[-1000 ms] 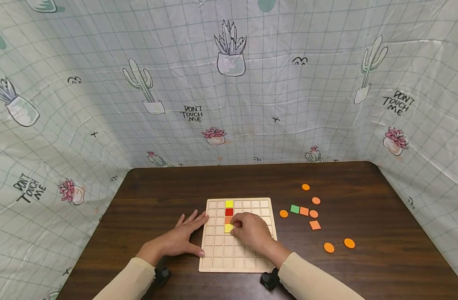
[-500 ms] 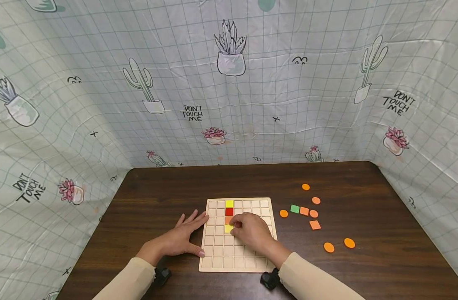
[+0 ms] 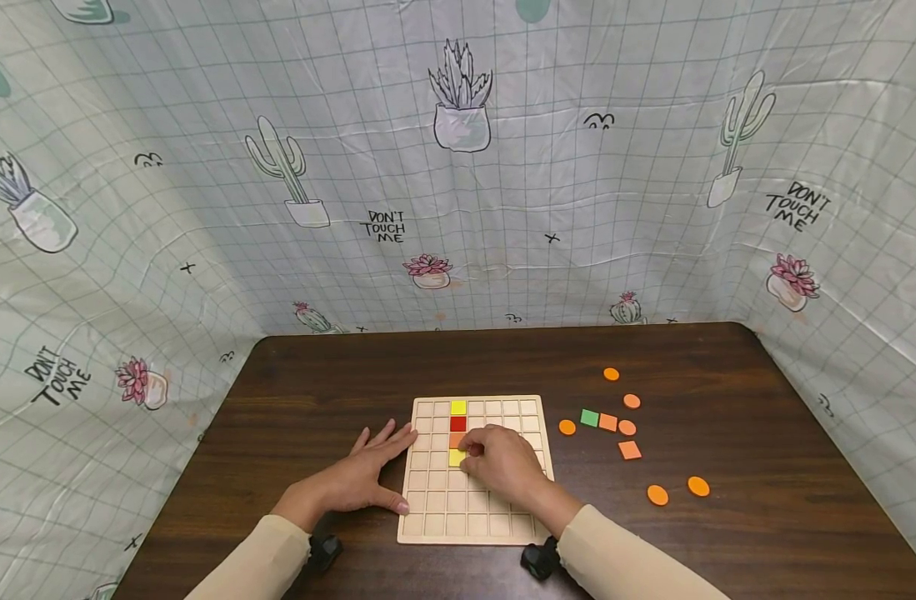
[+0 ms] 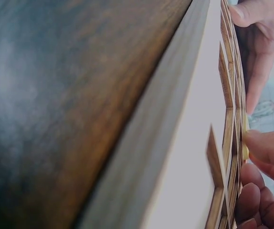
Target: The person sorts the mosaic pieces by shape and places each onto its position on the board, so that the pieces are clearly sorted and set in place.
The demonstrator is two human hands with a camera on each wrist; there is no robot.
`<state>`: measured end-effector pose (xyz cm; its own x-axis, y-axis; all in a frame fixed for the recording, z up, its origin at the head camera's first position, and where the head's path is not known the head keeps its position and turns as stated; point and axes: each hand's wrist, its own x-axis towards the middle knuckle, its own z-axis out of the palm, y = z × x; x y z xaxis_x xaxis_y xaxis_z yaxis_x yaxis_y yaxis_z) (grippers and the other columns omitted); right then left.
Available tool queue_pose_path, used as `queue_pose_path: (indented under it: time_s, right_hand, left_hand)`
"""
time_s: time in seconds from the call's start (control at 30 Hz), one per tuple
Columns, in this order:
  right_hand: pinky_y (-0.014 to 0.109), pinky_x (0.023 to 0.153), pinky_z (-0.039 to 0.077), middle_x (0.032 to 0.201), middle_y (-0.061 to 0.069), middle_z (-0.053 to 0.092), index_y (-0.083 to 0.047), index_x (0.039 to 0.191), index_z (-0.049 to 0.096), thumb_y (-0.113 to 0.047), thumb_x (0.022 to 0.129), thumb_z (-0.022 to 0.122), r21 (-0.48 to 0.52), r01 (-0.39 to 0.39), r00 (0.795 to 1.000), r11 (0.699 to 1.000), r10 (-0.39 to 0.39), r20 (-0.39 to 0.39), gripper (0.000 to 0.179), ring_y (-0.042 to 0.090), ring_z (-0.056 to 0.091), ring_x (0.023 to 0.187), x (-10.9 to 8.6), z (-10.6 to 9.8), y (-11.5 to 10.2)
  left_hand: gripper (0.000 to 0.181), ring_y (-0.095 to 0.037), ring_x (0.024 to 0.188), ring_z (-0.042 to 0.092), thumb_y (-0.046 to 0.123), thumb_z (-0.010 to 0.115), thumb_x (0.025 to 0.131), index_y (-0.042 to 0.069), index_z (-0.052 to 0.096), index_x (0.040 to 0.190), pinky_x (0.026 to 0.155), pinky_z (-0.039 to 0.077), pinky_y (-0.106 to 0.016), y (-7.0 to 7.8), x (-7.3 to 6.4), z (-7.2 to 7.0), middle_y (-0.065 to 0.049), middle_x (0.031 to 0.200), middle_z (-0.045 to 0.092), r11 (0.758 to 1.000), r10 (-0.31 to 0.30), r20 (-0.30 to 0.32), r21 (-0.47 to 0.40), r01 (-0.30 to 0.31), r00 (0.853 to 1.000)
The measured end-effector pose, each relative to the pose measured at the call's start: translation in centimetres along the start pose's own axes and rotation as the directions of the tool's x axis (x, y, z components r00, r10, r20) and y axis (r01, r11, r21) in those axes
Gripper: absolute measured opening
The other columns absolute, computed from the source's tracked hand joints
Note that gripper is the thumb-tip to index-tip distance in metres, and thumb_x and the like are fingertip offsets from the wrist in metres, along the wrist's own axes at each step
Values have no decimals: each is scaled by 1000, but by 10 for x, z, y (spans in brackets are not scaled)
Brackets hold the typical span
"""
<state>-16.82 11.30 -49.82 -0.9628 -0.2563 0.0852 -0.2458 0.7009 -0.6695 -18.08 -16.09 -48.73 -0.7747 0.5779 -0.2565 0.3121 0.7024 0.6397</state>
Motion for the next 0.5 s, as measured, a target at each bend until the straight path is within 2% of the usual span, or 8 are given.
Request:
queue_pose_path:
  time_s: [0.2,0.5]
  right_hand:
    - [27,69,47,84,-11,65,-20,93,80,-10,85,85,-20,10,1000,1000,-10,-3,13,7,56,76,0,0,0]
    - [27,69,46,83,-12,63,-21,93,79,-11,87,84,1,6,1000,1000,-6,-2,12,7,55,76,0,0,1]
  left_hand:
    - [106,-30,166,-2,45,86,86,19,26,170,130,-8,-63,0,0,0,0,178,14,1000,-4,-1,5,4,1000]
    - [106,-30,166,-1,44,86,86,19,26,170,130,-9,-63,0,0,0,-1,178,14,1000,-4,-3,-2,4,1000]
